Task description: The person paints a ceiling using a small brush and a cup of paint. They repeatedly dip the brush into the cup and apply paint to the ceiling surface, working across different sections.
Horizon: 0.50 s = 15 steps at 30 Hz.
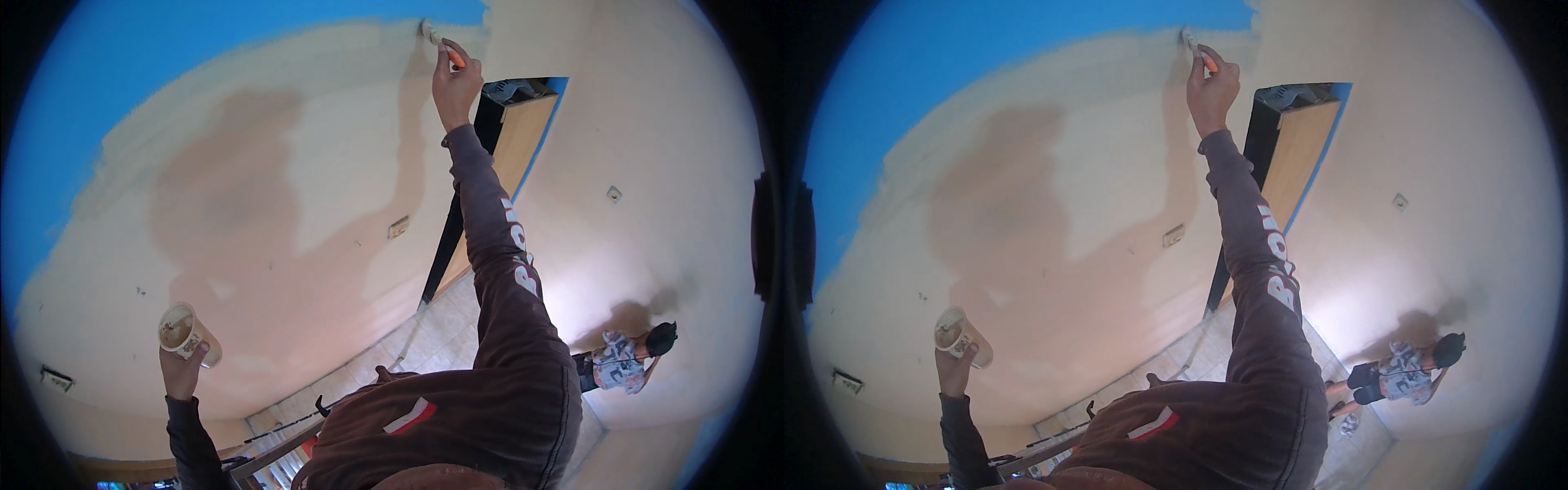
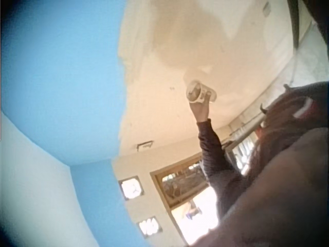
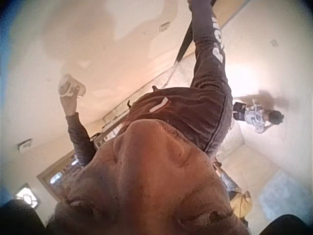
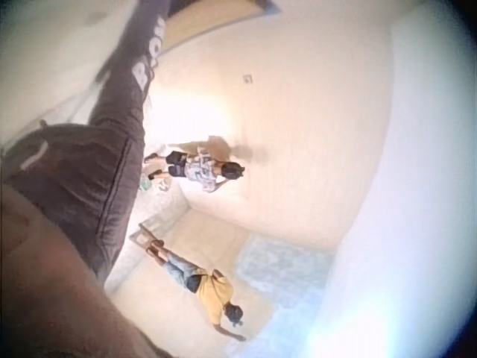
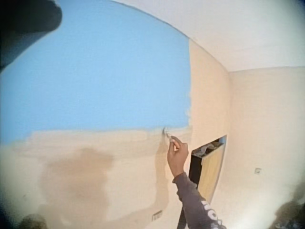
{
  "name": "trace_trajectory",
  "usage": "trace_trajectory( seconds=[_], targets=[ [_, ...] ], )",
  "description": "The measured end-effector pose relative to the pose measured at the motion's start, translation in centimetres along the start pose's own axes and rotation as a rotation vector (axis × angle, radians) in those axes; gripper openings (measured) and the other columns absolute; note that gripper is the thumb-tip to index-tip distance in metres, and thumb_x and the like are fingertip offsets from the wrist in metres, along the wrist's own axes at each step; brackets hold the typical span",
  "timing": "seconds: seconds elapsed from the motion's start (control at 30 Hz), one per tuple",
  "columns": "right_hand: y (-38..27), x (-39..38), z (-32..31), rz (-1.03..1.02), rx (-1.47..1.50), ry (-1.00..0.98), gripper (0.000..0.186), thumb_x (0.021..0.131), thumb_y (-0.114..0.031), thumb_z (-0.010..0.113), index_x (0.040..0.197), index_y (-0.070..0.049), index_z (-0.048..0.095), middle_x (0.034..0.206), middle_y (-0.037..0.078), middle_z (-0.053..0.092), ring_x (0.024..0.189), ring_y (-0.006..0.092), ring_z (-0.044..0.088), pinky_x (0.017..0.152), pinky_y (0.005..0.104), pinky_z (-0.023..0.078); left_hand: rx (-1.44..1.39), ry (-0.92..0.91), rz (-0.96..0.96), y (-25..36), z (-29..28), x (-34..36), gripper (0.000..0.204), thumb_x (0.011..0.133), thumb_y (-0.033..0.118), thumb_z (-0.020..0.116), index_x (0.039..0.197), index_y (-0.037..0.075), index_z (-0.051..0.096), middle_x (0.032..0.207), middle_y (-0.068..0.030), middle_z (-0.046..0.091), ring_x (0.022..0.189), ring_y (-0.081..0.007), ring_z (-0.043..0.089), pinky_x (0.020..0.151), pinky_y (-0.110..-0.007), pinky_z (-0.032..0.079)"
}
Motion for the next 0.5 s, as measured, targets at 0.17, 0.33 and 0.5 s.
trace_trajectory(
  seconds=[0.17,0.33,0.5],
  targets=[
    [7.5,2.7,0.8,0.176,0.555,-0.095,0.023,0.094,-0.022,0.066,0.105,-0.003,0.073,0.077,-0.003,0.058,0.059,0.0076,0.047,0.052,0.0259,0.037,0.029,0.021,-0.004,-0.3,-0.4,-0.1,0.057,0.079,0.015,0.082,0.124,-0.002,0.051,0.116,-0.0101,0.062,0.107,-0.0184,0.061,0.093,-0.034,0.049],
    [20.7,5.9,0.0,0.622,0.513,-0.217,0.025,0.088,-0.021,0.073,0.105,-0.002,0.071,0.076,-0.003,0.059,0.057,0.0035,0.045,0.050,0.0233,0.035,0.012,-0.002,-0.008,0.6,0.5,0.2,0.057,0.079,0.016,0.083,0.123,-0.002,0.052,0.114,-0.0096,0.063,0.104,-0.0184,0.062,0.092,-0.034,0.050],
    [23.4,8.9,-0.9,0.481,0.423,-0.193,0.029,0.088,-0.025,0.074,0.103,0.000,0.072,0.085,0.002,0.067,0.070,0.0100,0.057,0.065,0.0264,0.045,0.004,0.004,0.003,0.8,0.3,-0.1,0.058,0.079,0.018,0.083,0.123,-0.002,0.053,0.112,-0.0094,0.064,0.103,-0.0181,0.062,0.091,-0.034,0.050]
  ],
)
Point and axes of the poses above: each hand's wrist, its own x-axis towards the middle knuckle, its own z-axis out of the palm, y = z × x, the point moved 10 cm from there along x, towards the middle knuckle
